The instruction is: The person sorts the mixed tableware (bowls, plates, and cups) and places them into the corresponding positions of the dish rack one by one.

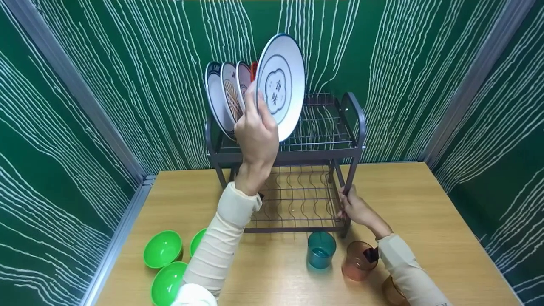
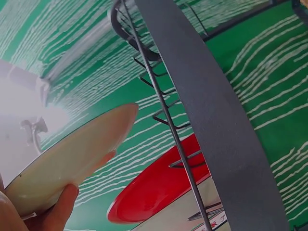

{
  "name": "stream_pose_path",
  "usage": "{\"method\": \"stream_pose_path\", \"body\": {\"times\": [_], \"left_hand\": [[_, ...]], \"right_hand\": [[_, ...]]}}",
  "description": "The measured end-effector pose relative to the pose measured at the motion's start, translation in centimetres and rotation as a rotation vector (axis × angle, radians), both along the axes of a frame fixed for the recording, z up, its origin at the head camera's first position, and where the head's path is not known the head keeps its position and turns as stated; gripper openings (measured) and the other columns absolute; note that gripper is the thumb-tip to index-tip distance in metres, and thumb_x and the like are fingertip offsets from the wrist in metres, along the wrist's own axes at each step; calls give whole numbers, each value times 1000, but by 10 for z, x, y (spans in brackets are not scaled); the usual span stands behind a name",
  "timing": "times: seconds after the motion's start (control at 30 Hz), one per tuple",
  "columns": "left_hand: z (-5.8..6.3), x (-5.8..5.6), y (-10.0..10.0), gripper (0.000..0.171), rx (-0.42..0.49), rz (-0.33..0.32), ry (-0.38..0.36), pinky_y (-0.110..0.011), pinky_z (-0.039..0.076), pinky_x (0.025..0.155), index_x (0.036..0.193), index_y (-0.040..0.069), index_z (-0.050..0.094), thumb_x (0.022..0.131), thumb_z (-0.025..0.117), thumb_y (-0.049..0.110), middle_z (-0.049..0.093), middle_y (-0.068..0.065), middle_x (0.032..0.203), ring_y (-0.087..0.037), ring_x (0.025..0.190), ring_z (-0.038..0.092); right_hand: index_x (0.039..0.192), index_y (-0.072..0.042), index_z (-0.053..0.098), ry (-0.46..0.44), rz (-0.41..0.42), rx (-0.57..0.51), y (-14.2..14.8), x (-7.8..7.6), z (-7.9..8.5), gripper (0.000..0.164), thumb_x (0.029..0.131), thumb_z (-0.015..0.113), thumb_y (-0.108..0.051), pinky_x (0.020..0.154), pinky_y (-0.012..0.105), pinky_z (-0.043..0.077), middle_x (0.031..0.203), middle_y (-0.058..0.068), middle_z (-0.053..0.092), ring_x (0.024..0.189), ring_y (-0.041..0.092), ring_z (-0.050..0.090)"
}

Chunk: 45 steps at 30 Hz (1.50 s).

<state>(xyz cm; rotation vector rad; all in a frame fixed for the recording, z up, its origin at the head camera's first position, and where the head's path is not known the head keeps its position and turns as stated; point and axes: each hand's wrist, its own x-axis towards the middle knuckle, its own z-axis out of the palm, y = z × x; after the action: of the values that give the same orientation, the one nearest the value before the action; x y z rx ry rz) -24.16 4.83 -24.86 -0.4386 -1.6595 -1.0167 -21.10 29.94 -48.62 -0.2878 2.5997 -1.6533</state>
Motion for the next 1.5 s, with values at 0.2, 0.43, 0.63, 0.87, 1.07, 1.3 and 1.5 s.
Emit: {"method": "stream_pose_path", "body": {"times": [0.2, 0.43, 0.63, 0.87, 1.07, 1.3, 1.5], "left_hand": [[0, -12, 8, 31, -91, 39, -53, -17, 40, 40, 128, 0, 52, 100, 42, 12, 71, -14, 95, -13, 49, 58], [-3, -22, 18, 35, -202, 142, -80, -24, 55, 53, 128, 1, 51, 95, 54, 9, 70, -13, 100, -20, 66, 68], [-6, -31, 26, 35, -257, 199, -110, -27, 57, 61, 129, -1, 52, 95, 53, 9, 69, -13, 101, -21, 73, 69], [-9, -39, 36, 36, -295, 248, -160, -28, 58, 64, 130, -2, 50, 96, 48, 9, 65, -13, 110, -23, 81, 69], [-14, -45, 41, 44, -305, 273, -202, -26, 57, 63, 136, -3, 44, 94, 52, 8, 63, -14, 118, -20, 77, 69], [-20, -47, 46, 48, -336, 312, -244, -25, 57, 65, 139, -2, 41, 95, 52, 12, 58, -14, 129, -20, 78, 69], [-20, -51, 50, 47, -339, 348, -259, -26, 57, 67, 140, -2, 41, 96, 50, 12, 57, -14, 130, -21, 82, 69]], "right_hand": [[116, 10, 25, 1, 5, -13, -5, 7, 11, 17, 102, 27, 1, 56, 46, 54, 74, 20, 47, 67, 48, 59], [117, 6, 27, 10, -16, 13, 0, -2, -8, 17, 103, 28, -3, 58, 48, 54, 77, 24, 49, 68, 45, 63], [118, 7, 26, -6, -23, 15, 2, -5, -13, 18, 104, 26, -4, 60, 53, 54, 78, 25, 49, 69, 45, 62], [118, 7, 26, 6, -3, 15, 2, -4, -11, 18, 104, 25, -4, 59, 52, 53, 77, 24, 48, 69, 46, 61], [120, 6, 27, 3, -4, 19, 3, -4, -11, 19, 104, 26, -4, 59, 53, 53, 77, 23, 50, 69, 45, 61], [120, 3, 27, 22, 2, 34, 4, -3, -13, 18, 104, 27, -6, 58, 49, 53, 75, 17, 52, 68, 43, 62], [120, 4, 27, 18, -14, 33, 4, -2, -12, 19, 104, 27, -5, 58, 49, 53, 76, 21, 52, 69, 45, 62]]}}
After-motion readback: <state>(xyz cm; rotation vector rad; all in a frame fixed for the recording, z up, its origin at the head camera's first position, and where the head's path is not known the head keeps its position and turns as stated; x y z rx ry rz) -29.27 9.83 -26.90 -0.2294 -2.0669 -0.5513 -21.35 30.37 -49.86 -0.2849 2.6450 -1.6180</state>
